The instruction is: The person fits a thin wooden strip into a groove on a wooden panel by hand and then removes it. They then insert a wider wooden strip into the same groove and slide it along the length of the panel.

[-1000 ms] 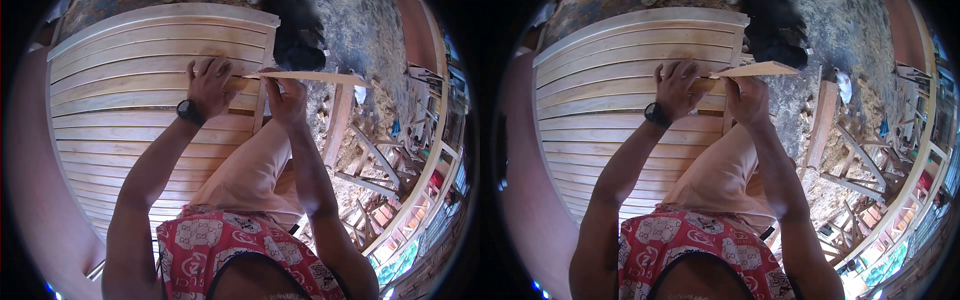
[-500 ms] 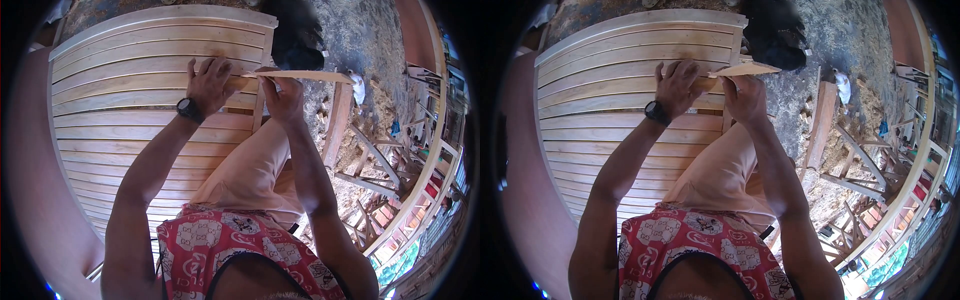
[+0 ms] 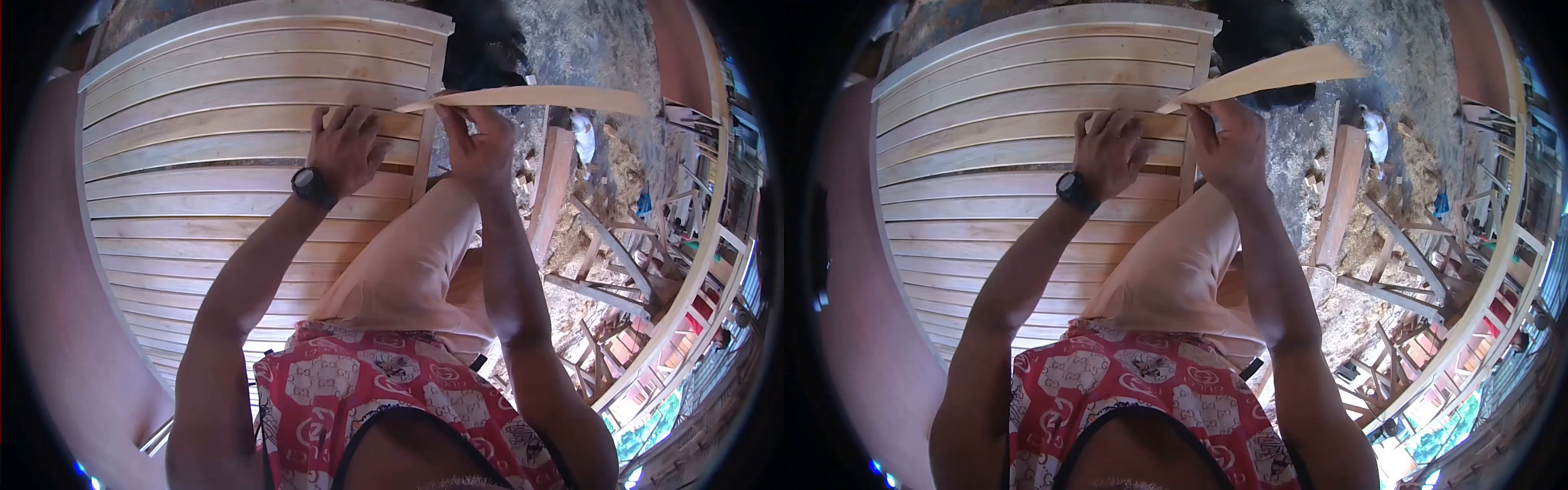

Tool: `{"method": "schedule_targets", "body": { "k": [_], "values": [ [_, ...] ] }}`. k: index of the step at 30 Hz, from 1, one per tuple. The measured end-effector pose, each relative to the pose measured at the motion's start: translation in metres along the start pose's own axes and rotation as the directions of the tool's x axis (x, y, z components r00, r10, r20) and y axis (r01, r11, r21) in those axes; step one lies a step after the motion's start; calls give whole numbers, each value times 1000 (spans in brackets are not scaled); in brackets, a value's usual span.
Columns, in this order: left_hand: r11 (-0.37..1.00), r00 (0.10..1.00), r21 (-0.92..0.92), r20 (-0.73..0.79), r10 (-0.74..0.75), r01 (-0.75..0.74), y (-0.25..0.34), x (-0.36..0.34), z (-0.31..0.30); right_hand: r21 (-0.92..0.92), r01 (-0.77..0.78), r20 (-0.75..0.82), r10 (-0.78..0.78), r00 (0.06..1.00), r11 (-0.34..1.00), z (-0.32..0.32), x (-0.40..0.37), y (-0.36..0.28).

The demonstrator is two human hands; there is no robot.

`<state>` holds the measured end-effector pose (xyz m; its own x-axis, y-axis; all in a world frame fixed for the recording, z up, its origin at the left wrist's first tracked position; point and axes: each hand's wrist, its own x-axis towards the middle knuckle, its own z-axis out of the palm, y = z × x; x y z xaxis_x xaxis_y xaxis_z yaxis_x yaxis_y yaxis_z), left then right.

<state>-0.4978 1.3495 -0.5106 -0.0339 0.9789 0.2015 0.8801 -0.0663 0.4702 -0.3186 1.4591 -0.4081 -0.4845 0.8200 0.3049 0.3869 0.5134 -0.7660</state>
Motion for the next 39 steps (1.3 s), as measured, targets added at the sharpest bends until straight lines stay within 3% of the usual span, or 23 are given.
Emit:
{"method": "schedule_targets", "body": {
  "k": [7, 15, 18, 29, 33, 39],
  "values": [
    [999, 990, 15, 136, 38, -40, -6, -6, -8, -37, -78, 59, 80, 995, 996, -2, -30, -9],
    [997, 993, 10, 90, 71, -72, -10, -7, -3, -22, -93, 45, 94, 995, 995, 4, -38, -1],
    [997, 994, 8, 80, 70, -71, -10, -8, -2, -93, -104, 102, 114, 988, 990, 4, -42, 1],
    [998, 990, 0, 124, 65, -65, -10, -8, -1, -22, -120, 137, 122, 983, 992, 5, -44, 0],
    [999, 992, 12, 118, 50, -52, -9, -8, 0, 37, -78, 83, 74, 994, 996, 10, -48, 6],
    [1000, 991, 0, 132, 15, -15, -3, -10, -3, 26, -133, 99, 130, 987, 991, 8, -45, 0]
  ]
}}
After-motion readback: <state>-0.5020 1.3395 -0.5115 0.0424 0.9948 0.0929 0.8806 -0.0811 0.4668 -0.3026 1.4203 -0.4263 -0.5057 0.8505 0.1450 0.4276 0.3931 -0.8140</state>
